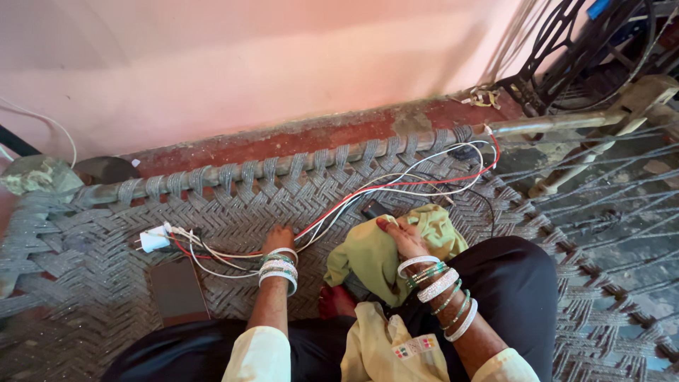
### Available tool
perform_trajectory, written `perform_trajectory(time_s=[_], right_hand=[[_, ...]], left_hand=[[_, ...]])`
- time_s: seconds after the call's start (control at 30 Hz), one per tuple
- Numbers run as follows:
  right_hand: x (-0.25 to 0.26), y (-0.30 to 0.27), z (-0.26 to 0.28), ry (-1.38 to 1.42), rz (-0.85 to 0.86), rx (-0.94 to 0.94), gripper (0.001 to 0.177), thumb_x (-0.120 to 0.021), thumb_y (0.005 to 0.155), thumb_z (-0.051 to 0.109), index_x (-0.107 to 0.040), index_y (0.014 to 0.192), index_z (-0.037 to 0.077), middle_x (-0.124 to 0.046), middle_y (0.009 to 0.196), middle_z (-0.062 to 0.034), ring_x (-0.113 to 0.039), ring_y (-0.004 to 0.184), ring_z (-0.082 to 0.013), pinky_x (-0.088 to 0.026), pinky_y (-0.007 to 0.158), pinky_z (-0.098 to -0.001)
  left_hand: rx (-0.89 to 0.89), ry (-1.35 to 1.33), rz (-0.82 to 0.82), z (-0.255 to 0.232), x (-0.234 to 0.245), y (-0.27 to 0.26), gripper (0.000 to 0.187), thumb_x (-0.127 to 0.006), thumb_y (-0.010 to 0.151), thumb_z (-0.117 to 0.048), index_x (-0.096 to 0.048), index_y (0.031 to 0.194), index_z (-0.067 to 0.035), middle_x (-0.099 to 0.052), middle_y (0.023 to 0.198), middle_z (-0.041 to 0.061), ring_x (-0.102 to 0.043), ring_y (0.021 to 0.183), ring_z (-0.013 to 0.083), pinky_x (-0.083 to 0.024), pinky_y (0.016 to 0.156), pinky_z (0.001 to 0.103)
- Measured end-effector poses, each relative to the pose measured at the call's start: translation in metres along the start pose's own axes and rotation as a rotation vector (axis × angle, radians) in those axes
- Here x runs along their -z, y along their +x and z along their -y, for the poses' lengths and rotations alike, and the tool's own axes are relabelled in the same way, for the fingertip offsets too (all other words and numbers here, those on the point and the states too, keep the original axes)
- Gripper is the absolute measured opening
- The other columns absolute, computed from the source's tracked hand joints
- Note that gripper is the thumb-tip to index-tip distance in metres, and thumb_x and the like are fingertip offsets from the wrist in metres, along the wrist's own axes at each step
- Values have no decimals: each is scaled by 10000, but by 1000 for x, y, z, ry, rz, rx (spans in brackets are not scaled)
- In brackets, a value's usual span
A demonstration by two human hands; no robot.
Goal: The person manipulates a red charging cable and a green cloth with their hands, checking the connectors and wiping the cable.
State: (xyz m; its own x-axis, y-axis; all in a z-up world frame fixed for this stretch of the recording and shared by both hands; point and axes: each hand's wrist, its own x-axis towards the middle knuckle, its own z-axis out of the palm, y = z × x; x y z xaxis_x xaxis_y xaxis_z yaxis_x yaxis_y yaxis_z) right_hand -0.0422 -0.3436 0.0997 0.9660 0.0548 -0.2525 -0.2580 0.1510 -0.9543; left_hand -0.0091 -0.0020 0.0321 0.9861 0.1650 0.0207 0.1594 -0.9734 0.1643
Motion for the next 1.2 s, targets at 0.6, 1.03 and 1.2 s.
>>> perform_trajectory(time_s=[0.6,1.03,1.2], right_hand=[[-33,-38,67,293,70,95,263,-604,1045,271,-711,1189,78,-669,884,37,-559,631,-38,-422,519,-192],[-116,-2,100,-541,283,993,383,-630,1043,164,-562,1371,-21,-643,1313,-175,-615,1219,-306,-496,1038,-364],[-128,-23,127,-893,266,1034,503,-667,986,240,-544,1357,-76,-604,1307,-283,-586,1214,-438,-473,1028,-462]], left_hand=[[-259,-127,-95,0,24,6,227,-727,851,-126,-661,1057,-57,-662,1056,218,-663,995,411,-548,853,500],[-604,-559,-439,-84,185,-34,202,-669,924,-8,-677,1112,-82,-652,1153,163,-659,1053,383,-540,866,467],[-597,-662,-383,-66,198,-34,207,-715,812,-32,-669,1013,-46,-663,1056,170,-640,1000,403,-534,841,474]])
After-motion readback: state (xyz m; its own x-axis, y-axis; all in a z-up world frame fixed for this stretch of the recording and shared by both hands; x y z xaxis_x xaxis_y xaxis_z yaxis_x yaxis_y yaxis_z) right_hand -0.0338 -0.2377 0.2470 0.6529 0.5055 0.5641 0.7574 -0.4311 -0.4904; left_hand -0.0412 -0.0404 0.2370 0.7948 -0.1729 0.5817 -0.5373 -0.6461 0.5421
